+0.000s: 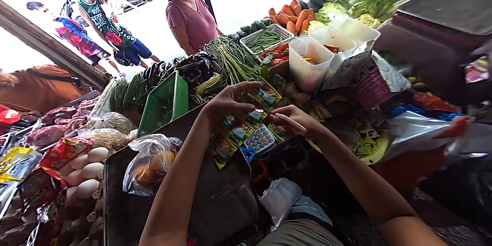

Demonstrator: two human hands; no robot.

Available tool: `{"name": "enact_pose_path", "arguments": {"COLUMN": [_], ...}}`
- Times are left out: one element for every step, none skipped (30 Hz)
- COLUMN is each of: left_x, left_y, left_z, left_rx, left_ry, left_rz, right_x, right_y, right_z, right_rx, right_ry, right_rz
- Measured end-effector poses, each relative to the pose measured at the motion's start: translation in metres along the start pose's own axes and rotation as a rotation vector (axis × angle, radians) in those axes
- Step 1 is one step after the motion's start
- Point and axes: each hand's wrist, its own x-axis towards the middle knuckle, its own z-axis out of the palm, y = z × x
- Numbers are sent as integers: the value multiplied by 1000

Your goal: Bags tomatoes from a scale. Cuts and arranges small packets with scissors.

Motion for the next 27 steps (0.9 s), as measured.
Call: {"name": "enact_pose_path", "arguments": {"left_x": [-1,-1,-1,-1,0,0,0,0,1,1,1,2,2,2,2,2,2,1,1,0,0,0,1,1,2,2,3], "left_y": [0,0,-1,-1,-1,-1,-1,-1,0,0,-1,-3,-4,-4,-4,-4,-3,-3,-2,0,0,0,-1,-2,-3,-5,-7], "left_z": [0,0,0,-1,-1,-1,0,0,0,-1,-2,-3,-3,-2,-1,-1,-1,0,0,0,1,1,1,1,0,1,0], "left_rx": [-16,-22,-22,-11,2,20,33,46,59,74,83,95,105,114,114,107,101,92,91,91,91,92,101,114,131,140,143], "left_ry": [3,11,21,27,33,33,38,47,65,78,83,78,68,55,34,-2,-35,-61,-79,-94,-102,-102,-99,-86,-57,6,75], "left_rz": [0,1,-1,-4,-4,-4,-9,-14,-16,-17,-11,-5,-6,-13,-19,-23,-30,-36,-43,-49,-51,-51,-49,-49,-44,-37,-30], "right_x": [0,0,0,-1,-2,-4,-7,-11,-16,-22,-27,-30,-30,-28,-25,-21,-18,-16,-13,-10,-7,-5,-2,0,2,2,2], "right_y": [-1,-1,-3,-4,-5,-5,-4,-2,3,9,15,20,22,19,14,9,4,1,0,0,1,4,10,16,22,30,41], "right_z": [1,1,1,0,-1,-2,-3,-4,-5,-4,-3,-2,-1,-2,-4,-7,-9,-9,-6,-1,4,8,10,11,10,8,3], "right_rx": [11,7,-14,-40,-73,-110,-135,-151,-151,-129,-91,-46,-14,-10,-16,-23,-20,-11,-14,-16,-15,6,40,63,57,19,-47], "right_ry": [5,13,25,39,45,44,39,36,49,90,168,268,369,454,529,577,592,575,546,517,494,465,450,464,505,562,621], "right_rz": [-10,-14,-13,-9,-7,-3,-2,-5,-15,-36,-71,-116,-161,-193,-194,-166,-133,-113,-113,-135,-165,-197,-231,-254,-254,-232,-199]}}
